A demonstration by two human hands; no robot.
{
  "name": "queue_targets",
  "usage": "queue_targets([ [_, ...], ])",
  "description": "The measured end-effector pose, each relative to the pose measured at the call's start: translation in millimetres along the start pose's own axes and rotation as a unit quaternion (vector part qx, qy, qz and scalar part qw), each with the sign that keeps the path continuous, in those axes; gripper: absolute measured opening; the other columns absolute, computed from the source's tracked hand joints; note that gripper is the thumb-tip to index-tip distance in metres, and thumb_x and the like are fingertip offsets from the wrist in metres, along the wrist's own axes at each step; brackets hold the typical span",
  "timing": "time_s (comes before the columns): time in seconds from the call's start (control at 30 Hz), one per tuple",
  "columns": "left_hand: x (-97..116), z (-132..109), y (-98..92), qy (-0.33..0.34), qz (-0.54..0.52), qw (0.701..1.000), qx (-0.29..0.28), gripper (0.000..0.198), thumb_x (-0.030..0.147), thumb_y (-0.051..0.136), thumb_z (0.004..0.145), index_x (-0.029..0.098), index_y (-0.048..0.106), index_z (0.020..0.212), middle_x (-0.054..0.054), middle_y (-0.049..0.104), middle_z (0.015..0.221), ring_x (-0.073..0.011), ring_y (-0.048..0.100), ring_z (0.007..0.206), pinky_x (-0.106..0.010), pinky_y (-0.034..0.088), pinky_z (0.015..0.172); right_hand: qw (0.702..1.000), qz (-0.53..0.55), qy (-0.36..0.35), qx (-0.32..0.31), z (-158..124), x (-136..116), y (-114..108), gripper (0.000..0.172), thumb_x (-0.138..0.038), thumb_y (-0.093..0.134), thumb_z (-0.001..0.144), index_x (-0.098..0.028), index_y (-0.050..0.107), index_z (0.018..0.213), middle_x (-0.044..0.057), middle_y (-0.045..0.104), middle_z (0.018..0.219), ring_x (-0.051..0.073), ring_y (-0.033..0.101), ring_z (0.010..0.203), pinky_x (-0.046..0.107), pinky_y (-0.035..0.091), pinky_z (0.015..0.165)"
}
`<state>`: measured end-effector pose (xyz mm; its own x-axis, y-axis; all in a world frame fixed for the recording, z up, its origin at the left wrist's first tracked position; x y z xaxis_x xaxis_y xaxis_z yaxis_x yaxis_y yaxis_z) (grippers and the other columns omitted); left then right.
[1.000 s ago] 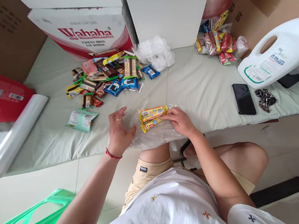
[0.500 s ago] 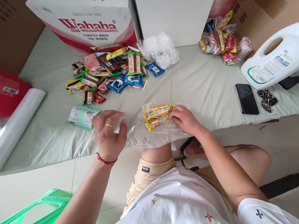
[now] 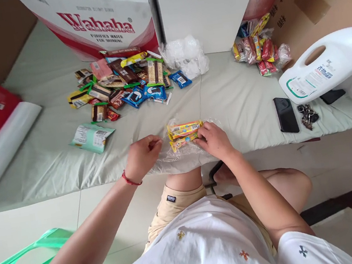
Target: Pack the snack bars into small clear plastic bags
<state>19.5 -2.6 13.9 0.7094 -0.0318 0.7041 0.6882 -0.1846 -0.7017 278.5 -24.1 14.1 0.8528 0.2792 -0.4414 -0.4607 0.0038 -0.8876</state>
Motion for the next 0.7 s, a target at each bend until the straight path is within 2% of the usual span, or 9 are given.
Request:
queue_targets([
  [0.07,-13.8,-7.7,-9.1,-0.041,-0.028,0.998,0.025,0.027,0.042,0.05,0.089,0.02,0.065,0.082,0.001,0.059,0.062,-0.0154,0.052,0.059,-0.028,0.038,0.06,1.0,0.003,0.017,0.0,0.5,-0.7,0.1,0.019,-0.033,0.07,0.092,-0.023,0.059,0.082,0.003,0.058,0.09,0.02,0.056,0.084,0.03,0.039,0.067],
  [0.17,-25.5,-19.4,-18.3,-0.076,-0.007,0.996,0.048,0.031,0.047,0.05,0.088,0.021,0.061,0.075,0.002,0.053,0.055,-0.0143,0.047,0.054,-0.027,0.034,0.058,0.999,0.006,0.039,0.001,1.3,-1.8,1.5,0.021,-0.035,0.07,0.092,-0.023,0.057,0.08,0.003,0.057,0.09,0.019,0.056,0.081,0.029,0.037,0.065],
  [0.33,-27.0,-27.5,-18.0,-0.09,0.072,0.993,0.031,0.024,0.043,0.053,0.084,0.022,0.059,0.074,-0.001,0.063,0.063,-0.018,0.053,0.058,-0.03,0.032,0.058,0.999,-0.015,0.045,0.024,3.8,-4.4,7.0,0.025,-0.038,0.067,0.093,-0.023,0.053,0.078,0.005,0.058,0.088,0.021,0.056,0.08,0.03,0.036,0.063],
  [0.43,-29.0,-28.0,-14.0,-0.087,0.093,0.991,0.036,0.018,0.038,0.055,0.084,0.023,0.06,0.076,-0.002,0.065,0.068,-0.0205,0.057,0.063,-0.031,0.034,0.058,0.997,-0.026,0.058,0.034,5.2,-4.1,12.1,0.024,-0.04,0.065,0.093,-0.024,0.052,0.081,0.005,0.061,0.084,0.022,0.057,0.074,0.031,0.035,0.06],
  [0.5,-30.3,-28.5,-12.0,-0.055,0.104,0.991,0.069,0.016,0.035,0.057,0.083,0.022,0.065,0.088,-0.005,0.066,0.077,-0.023,0.061,0.071,-0.032,0.04,0.062,0.996,-0.021,0.077,0.033,5.7,-3.2,15.7,0.019,-0.041,0.063,0.093,-0.024,0.053,0.089,0.003,0.063,0.08,0.021,0.057,0.068,0.031,0.033,0.058],
  [0.57,-29.8,-29.6,-11.3,0.005,0.126,0.984,0.124,0.028,0.031,0.059,0.083,0.02,0.067,0.108,-0.009,0.067,0.094,-0.0268,0.064,0.087,-0.035,0.047,0.071,0.996,-0.011,0.088,0.03,6.1,-2.7,18.5,0.02,-0.04,0.061,0.094,-0.023,0.054,0.104,0.002,0.065,0.079,0.022,0.059,0.066,0.03,0.033,0.057],
  [0.63,-26.9,-31.3,-10.8,0.085,0.151,0.97,0.169,0.044,0.025,0.059,0.084,0.018,0.062,0.127,-0.015,0.062,0.115,-0.0311,0.061,0.105,-0.042,0.051,0.086,0.996,-0.002,0.086,0.031,6.8,-3.0,19.2,0.032,-0.036,0.059,0.094,-0.022,0.052,0.122,0.002,0.068,0.08,0.023,0.062,0.066,0.03,0.034,0.058],
  [0.7,-21.6,-33.4,-10.2,0.173,0.166,0.953,0.186,0.053,0.016,0.059,0.083,0.021,0.058,0.135,-0.018,0.055,0.131,-0.0343,0.054,0.123,-0.049,0.047,0.1,0.996,0.001,0.08,0.028,7.8,-3.8,17.9,0.047,-0.03,0.056,0.094,-0.021,0.047,0.139,0.002,0.072,0.084,0.023,0.064,0.068,0.03,0.035,0.059],
])
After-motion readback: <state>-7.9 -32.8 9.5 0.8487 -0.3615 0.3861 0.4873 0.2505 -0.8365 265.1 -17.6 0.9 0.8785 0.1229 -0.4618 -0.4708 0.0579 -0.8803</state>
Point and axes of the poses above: each hand's wrist, its own z-axis towards the middle knuckle, its own y-axis out of the palm, x = y × z, the point moved 2 cm from there along z, towards the middle knuckle
